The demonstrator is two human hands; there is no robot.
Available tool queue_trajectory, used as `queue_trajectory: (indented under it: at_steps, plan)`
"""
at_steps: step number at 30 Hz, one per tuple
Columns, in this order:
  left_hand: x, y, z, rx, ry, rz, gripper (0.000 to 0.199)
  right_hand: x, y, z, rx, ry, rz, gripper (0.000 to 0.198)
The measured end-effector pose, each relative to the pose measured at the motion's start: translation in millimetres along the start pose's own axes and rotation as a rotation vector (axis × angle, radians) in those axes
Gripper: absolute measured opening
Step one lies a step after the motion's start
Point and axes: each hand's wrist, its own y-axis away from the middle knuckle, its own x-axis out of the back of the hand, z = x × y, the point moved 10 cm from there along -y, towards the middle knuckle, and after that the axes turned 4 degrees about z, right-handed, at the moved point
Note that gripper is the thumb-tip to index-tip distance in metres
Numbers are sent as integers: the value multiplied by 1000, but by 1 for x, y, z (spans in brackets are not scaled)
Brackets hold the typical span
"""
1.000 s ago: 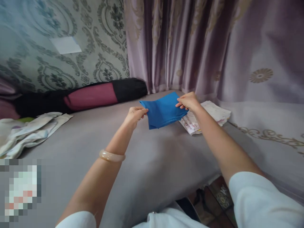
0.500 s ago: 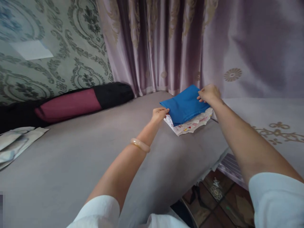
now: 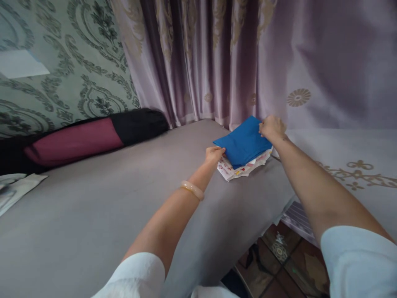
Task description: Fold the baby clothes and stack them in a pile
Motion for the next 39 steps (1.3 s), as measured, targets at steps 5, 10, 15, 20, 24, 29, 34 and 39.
queue_trajectory:
  at_steps: [5, 10, 15, 20, 24, 29, 34, 39]
  plan:
    - [4, -7, -12, -14, -41, -5, 22, -23, 4, 5, -38, -54, -101, 32]
    - [34, 2, -22, -81, -114, -10, 16, -34, 8, 7, -40, -11, -97, 34]
    - [99, 22, -43, -233, -336, -60, 21, -44, 16, 11, -21, 0, -90, 34]
    - [198, 48, -78, -222, -543, 21, 36, -50, 28, 7, 29, 20, -46, 37]
    - [272, 87, -88, -188, -593, 141, 52, -65, 35, 4, 62, 51, -58, 41]
    - [344, 148, -97, -96, -681, 296, 59, -87, 43, 1, 127, 26, -78, 51]
    - [396, 209, -112, -31, -819, 461, 53, -96, 45, 10, 66, -16, -112, 56]
    - [410, 254, -118, -47, -900, 611, 44, -102, 41, 9, 57, -4, -240, 66]
